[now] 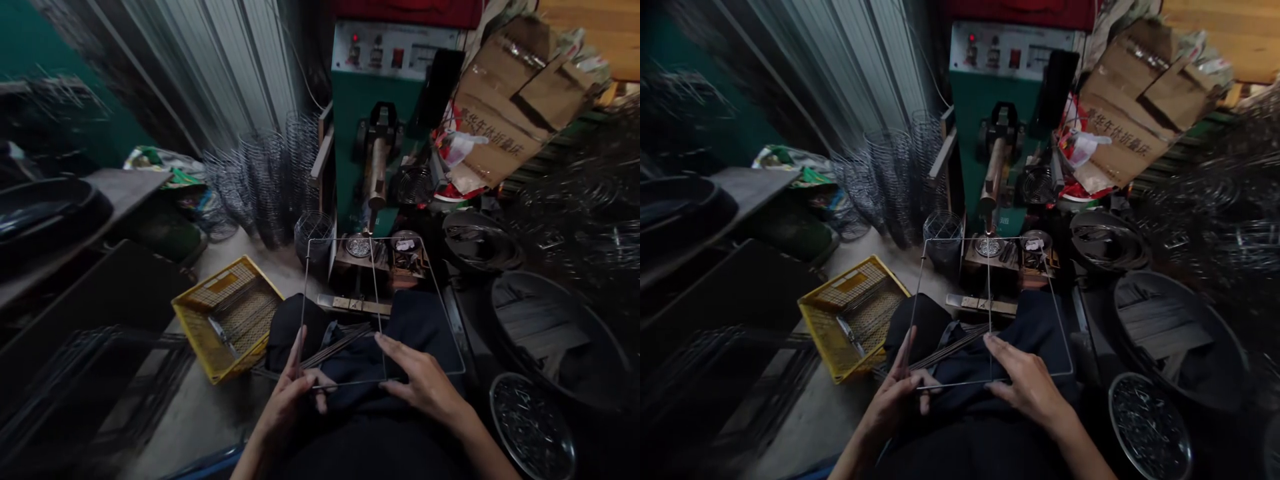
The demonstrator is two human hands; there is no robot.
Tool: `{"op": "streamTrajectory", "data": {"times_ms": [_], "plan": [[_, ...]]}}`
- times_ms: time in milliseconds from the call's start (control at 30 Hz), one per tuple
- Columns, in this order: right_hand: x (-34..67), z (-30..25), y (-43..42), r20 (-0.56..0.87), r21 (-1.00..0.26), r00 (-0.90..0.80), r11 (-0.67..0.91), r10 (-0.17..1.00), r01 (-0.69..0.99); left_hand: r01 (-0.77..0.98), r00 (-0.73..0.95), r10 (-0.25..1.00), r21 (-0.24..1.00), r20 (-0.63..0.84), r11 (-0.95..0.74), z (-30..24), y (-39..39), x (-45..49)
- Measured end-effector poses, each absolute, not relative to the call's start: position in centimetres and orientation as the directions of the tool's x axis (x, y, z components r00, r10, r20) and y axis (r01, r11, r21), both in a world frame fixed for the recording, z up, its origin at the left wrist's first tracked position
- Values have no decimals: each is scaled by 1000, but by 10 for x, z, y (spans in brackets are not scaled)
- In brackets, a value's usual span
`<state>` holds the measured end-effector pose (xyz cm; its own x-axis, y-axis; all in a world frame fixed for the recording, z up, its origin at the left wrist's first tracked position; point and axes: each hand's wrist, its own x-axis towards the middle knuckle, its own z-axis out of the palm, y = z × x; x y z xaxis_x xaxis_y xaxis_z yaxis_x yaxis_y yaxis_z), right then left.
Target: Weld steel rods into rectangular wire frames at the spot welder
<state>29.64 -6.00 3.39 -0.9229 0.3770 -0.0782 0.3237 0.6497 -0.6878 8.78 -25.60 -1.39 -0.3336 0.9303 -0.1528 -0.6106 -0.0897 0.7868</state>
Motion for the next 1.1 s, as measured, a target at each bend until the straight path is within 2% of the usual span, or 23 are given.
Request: {"op": "streamTrajectory", "data": {"times_ms": [533,733,1100], "plan": [[296,34,-57,-54,-709,-921,634,387,308,-615,-314,942,781,-122,-104,-17,-248,87],[295,34,-52,-61,-696,-920,644,387,317,-623,-357,924,771,-135,-128,-14,-243,90],[292,42,-47,-76,-680,-921,655,382,329,-637,-327,938,760,-117,-127,-11,-238,87]]}}
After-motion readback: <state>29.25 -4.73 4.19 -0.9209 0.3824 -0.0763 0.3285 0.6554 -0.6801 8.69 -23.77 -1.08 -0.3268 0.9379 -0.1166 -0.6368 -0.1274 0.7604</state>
